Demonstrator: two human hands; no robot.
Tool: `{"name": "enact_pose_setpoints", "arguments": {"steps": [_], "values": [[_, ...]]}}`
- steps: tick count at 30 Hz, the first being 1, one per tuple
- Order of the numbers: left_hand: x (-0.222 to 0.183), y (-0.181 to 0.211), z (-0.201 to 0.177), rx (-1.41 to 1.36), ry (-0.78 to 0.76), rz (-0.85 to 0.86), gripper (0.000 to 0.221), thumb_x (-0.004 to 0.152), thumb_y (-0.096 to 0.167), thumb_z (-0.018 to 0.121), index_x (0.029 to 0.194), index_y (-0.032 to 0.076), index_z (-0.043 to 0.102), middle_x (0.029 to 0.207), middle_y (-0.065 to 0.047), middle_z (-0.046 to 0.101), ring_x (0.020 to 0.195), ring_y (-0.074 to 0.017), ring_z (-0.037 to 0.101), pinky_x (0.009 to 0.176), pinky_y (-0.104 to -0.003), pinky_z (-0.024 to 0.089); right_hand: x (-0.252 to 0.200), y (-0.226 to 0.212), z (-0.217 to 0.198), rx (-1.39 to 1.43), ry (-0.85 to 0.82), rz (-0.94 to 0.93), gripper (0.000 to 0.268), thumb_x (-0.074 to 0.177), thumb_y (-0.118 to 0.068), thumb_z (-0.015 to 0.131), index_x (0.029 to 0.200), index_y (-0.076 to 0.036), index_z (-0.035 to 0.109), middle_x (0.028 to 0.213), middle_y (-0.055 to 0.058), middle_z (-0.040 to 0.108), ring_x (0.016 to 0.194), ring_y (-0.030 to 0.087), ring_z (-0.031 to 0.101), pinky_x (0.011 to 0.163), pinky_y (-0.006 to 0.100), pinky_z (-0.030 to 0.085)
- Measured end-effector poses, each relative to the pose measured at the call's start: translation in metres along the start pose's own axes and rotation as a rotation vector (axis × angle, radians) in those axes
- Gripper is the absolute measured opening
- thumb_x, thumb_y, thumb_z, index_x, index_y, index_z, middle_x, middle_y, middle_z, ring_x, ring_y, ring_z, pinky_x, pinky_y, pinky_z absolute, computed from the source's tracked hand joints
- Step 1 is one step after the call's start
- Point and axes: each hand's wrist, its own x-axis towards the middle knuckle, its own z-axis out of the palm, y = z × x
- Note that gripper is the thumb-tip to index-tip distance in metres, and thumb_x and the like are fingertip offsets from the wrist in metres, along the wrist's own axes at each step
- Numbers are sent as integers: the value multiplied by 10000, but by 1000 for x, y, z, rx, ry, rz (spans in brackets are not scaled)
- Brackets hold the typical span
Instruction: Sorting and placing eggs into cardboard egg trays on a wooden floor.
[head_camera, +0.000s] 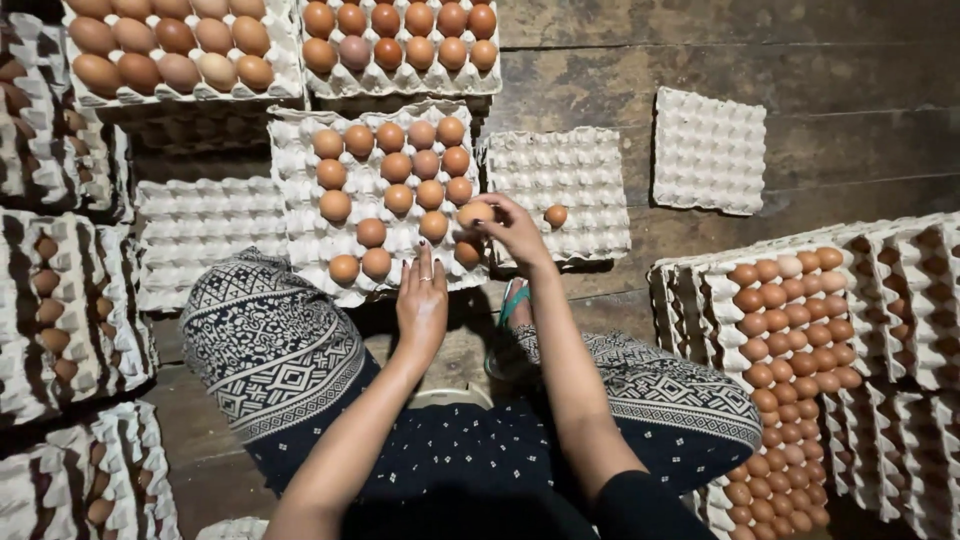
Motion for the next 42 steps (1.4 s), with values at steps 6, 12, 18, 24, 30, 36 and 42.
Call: {"name": "enact_pose_setpoints", "arguments": {"steps": [6, 12, 18, 24, 30, 36, 42], "values": [[-4, 2, 6, -2, -6, -29, 154, 904, 29, 581, 1007, -5, 691, 1297, -253, 603, 1057, -314, 635, 990, -442, 468, -25, -26, -22, 861, -132, 50, 524, 771, 15, 627, 1267, -80, 488, 1055, 162, 606, 871, 293, 691, 790, 336, 559], [15, 0, -7, -181, -128, -94, 344, 607, 164, 829, 885, 25, 682, 1238, -243, 592, 1060, -375, 595, 996, -559, 410, -26, 23, -43, 826, 0, 97, 360, 812, 45, 659, 1120, -61, 508, 987, 169, 573, 744, 218, 612, 626, 277, 515], [50, 4, 11, -299, -246, -82, 659, 598, 375, 854, 1156, 120, 614, 1265, -78, 539, 1094, -302, 510, 977, -478, 399, -36, 18, -45, 883, 204, 336, 196, 906, -241, 666, 852, -63, 601, 772, 121, 644, 583, 218, 617, 474, 234, 455], [61, -3, 14, -313, -510, -55, 638, 575, 249, 875, 1156, 171, 622, 1255, 17, 505, 1129, -269, 441, 953, -494, 356, -48, -5, -46, 952, 135, 377, 266, 873, -286, 572, 985, -52, 628, 946, 216, 689, 728, 341, 712, 592, 376, 590], [57, -13, 13, -1507, -658, -679, 658, 732, 78, 866, 1291, 259, 570, 1223, -123, 619, 953, -333, 689, 533, -325, 635, -58, -21, -51, 831, -122, 85, 377, 832, -83, 573, 1201, -47, 508, 1203, 210, 609, 1044, 305, 645, 869, 389, 506], [62, -8, -12, -2291, -654, -848, 716, 775, 42, 609, 1459, 83, 403, 1234, -196, 589, 907, -232, 676, 747, -235, 570, -71, -31, -68, 701, -155, 37, 665, 719, -26, 743, 1329, 38, 487, 1270, 233, 582, 1108, 301, 651, 908, 404, 570], [51, 1, 11, -1374, -728, -604, 546, 915, 222, 649, 1404, 237, 406, 1336, -279, 483, 1263, -468, 491, 1097, -519, 376, -40, 66, -109, 625, 208, 299, 490, 778, 4, 777, 1221, 32, 571, 1156, 124, 525, 1047, 275, 631, 940, 397, 584]]}}
